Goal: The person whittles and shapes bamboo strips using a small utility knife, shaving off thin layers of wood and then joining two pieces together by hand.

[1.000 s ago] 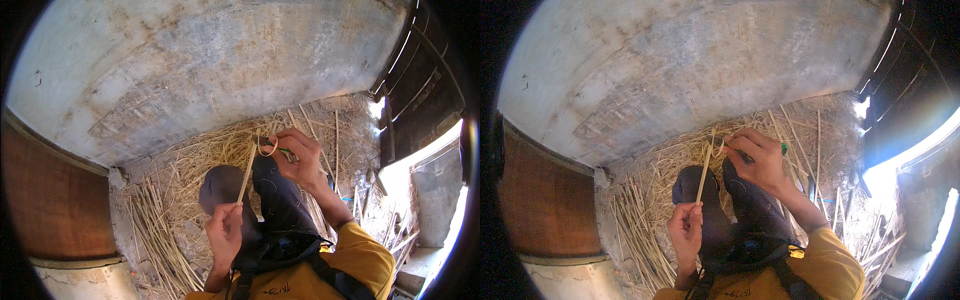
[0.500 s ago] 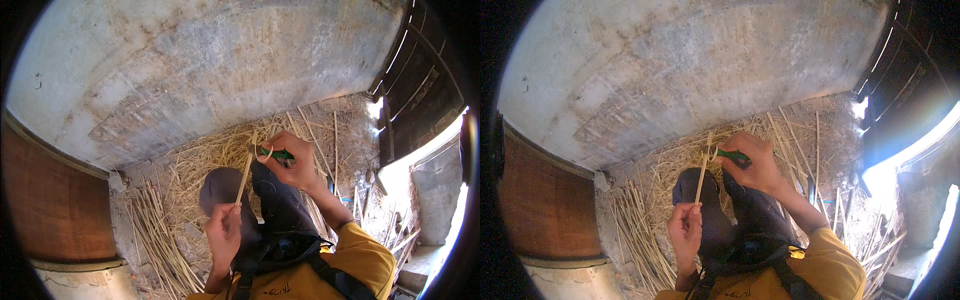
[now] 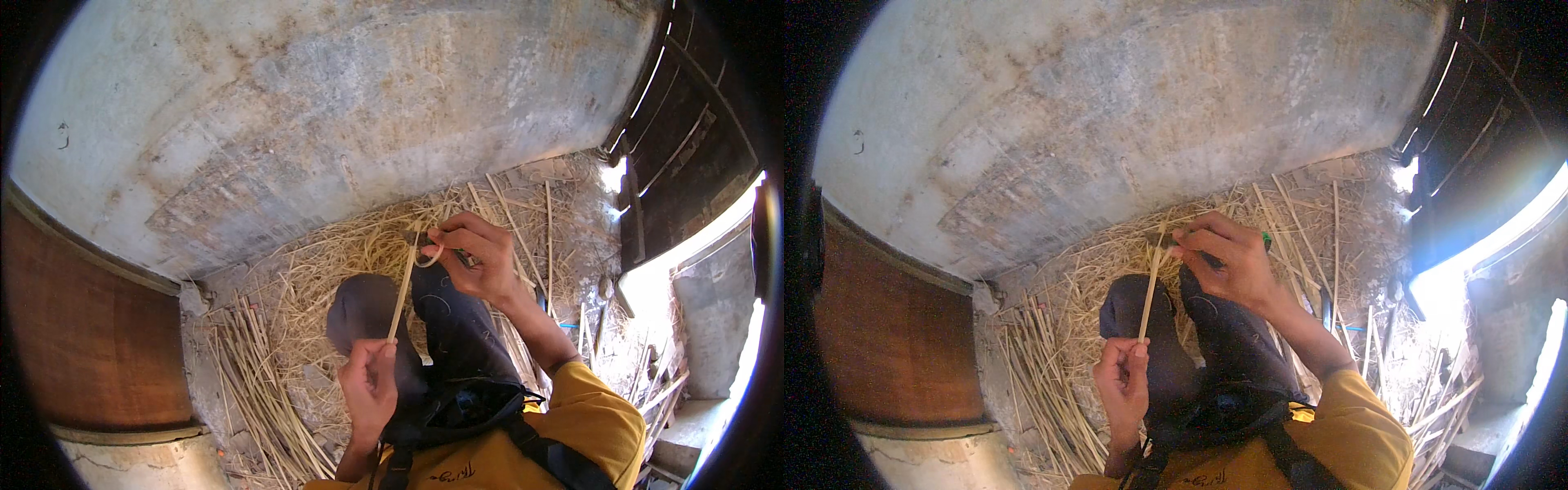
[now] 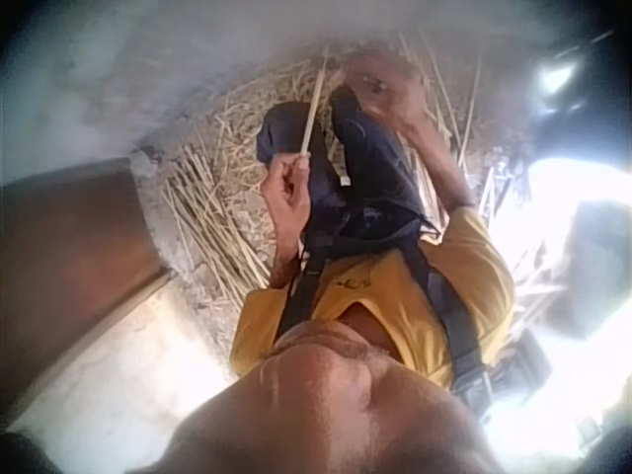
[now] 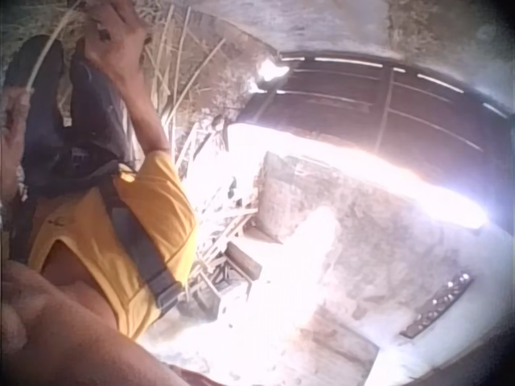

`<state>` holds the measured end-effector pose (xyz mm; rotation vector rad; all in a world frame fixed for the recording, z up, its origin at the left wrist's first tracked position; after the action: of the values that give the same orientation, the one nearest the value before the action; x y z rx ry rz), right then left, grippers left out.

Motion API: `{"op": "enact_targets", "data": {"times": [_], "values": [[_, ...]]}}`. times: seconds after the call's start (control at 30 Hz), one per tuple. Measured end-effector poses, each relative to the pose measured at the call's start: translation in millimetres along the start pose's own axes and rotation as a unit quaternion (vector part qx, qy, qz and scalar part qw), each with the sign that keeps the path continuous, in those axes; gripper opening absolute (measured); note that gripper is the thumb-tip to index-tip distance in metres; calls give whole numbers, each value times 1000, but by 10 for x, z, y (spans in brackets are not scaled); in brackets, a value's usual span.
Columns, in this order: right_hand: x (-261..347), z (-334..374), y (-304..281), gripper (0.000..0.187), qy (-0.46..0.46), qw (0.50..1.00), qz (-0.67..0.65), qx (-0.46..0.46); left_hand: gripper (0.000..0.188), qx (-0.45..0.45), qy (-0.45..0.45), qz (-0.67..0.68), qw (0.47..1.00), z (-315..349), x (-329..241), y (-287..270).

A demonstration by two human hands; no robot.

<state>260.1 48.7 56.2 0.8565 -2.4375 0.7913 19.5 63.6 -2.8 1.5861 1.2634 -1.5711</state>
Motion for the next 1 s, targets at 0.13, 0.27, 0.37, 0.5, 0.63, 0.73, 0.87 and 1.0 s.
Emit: {"op": "enact_targets", "data": {"times": [0.13, 0.27, 0.37, 0.5, 0.63, 0.73, 0.87, 1.0], "values": [[-1223, -61, -849, 16, 256, 943, 82, -198, 21, 91, -69, -66, 991, 231, 81, -98], [-1087, -110, -723, 13, 257, 962, 24, -90, 13, 8, -72, -40, 997, 124, 327, -324], [-988, -44, -466, 18, 241, 967, -74, -44, 17, -16, -105, 60, 993, 23, 280, -336], [-699, 95, -182, 22, 276, 925, -262, 7, 19, 17, -94, 93, 991, -37, 125, -228], [-377, 131, -59, 25, 174, 958, -225, 21, 19, 53, -97, 120, 987, -49, 38, -124], [-63, 50, -28, 28, 92, 982, -141, 89, 20, 69, -88, 101, 989, -52, 38, -97], [125, 22, 11, 27, 64, 987, -112, 92, 20, 87, -74, 100, 988, -59, -11, -53], [21, 88, 33, 29, 148, 972, -174, 63, 22, 104, -82, 125, 983, -55, -25, 11]]}}
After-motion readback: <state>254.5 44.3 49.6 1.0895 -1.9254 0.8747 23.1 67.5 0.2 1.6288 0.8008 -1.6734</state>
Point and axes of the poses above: each hand's wrist, its own z-axis away from the middle knuckle, its own y-axis out of the palm, x = y × z, the point moved 7 cm from there along -z, towards the middle knuckle, and after that the axes turned 5 degrees about x, right-handed, at the moved point
